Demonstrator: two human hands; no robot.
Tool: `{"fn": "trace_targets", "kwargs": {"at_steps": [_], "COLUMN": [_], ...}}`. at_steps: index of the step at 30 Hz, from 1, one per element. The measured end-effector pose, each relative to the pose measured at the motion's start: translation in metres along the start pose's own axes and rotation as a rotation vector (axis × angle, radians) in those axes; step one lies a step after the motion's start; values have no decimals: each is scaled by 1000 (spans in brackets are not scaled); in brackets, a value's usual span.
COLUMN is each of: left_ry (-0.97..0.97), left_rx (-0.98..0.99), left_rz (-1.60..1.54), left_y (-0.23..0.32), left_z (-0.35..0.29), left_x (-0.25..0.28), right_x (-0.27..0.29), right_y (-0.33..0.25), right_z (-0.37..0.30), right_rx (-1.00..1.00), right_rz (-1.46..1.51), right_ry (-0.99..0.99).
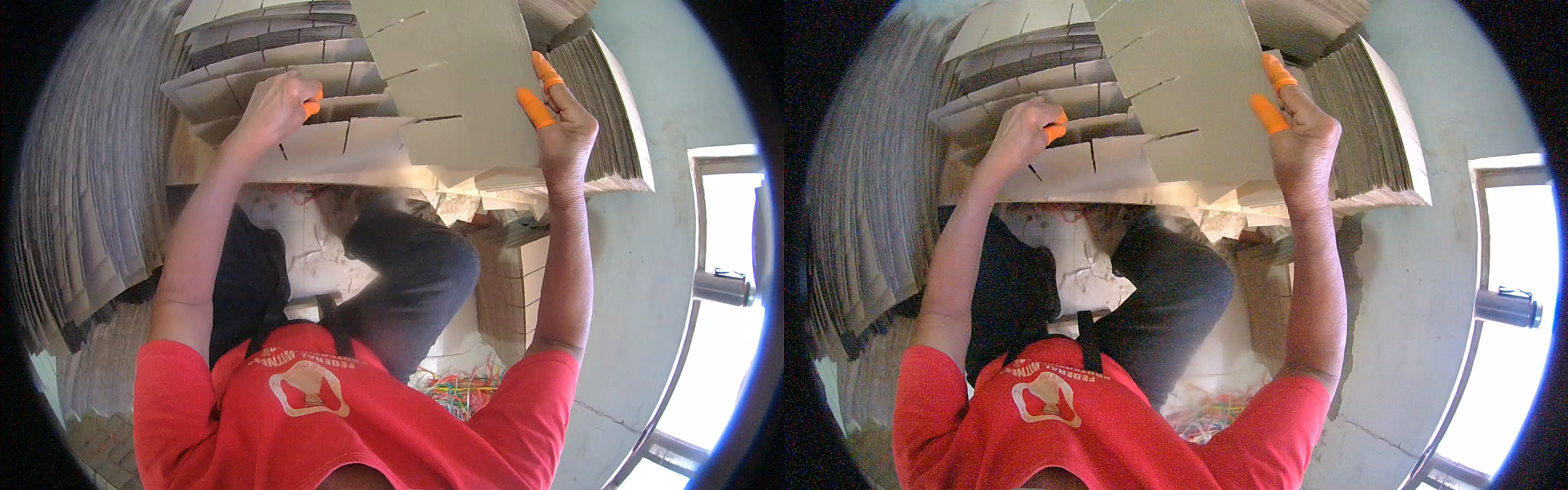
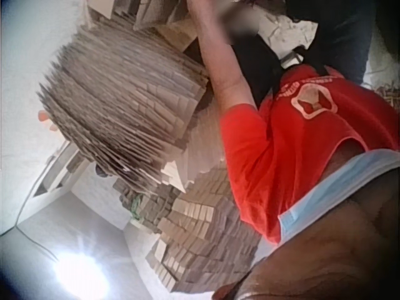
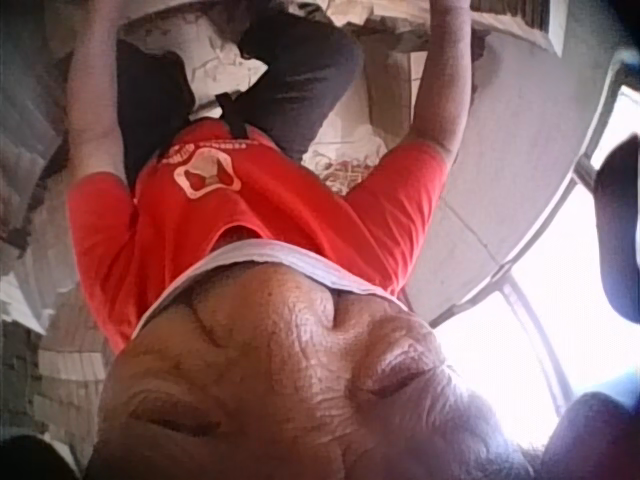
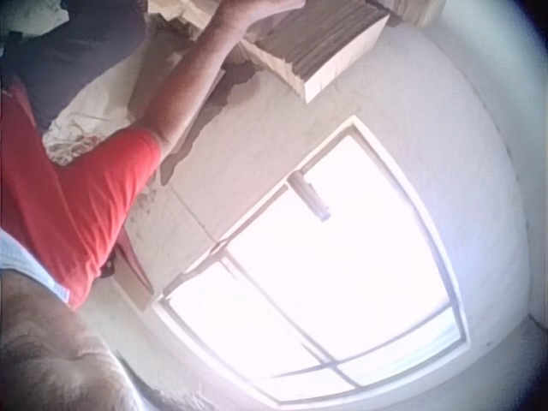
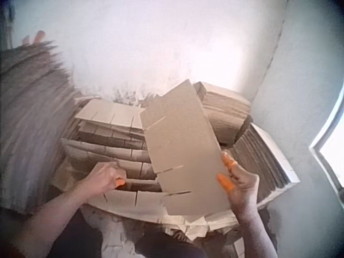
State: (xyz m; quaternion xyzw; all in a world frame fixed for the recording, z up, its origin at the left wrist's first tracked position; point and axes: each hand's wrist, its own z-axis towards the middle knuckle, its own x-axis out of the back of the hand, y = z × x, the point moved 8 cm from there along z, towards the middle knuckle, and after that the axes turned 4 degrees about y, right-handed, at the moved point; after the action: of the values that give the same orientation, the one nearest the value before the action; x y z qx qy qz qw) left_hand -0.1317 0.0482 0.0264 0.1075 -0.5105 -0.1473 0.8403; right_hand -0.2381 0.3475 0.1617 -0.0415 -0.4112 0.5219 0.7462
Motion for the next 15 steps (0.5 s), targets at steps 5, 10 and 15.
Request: {"fn": "trace_targets", "kwargs": {"at_steps": [5,10,15], "left_ry": [61,48,-35], "left_rx": [17,-6,-33], "left_rz": [-22,-16,-27], "left_y": [3,4,2], "left_z": [-2,-2,1], "left_x": [7,6,5], "right_x": [7,-14,-18], "right_y": [13,-11,-14], "right_z": [2,-11,-9], "right_rx": [-80,-24,44], "right_rz": [35,-124,-65], "right_ry": [-33,-173,-131]}}
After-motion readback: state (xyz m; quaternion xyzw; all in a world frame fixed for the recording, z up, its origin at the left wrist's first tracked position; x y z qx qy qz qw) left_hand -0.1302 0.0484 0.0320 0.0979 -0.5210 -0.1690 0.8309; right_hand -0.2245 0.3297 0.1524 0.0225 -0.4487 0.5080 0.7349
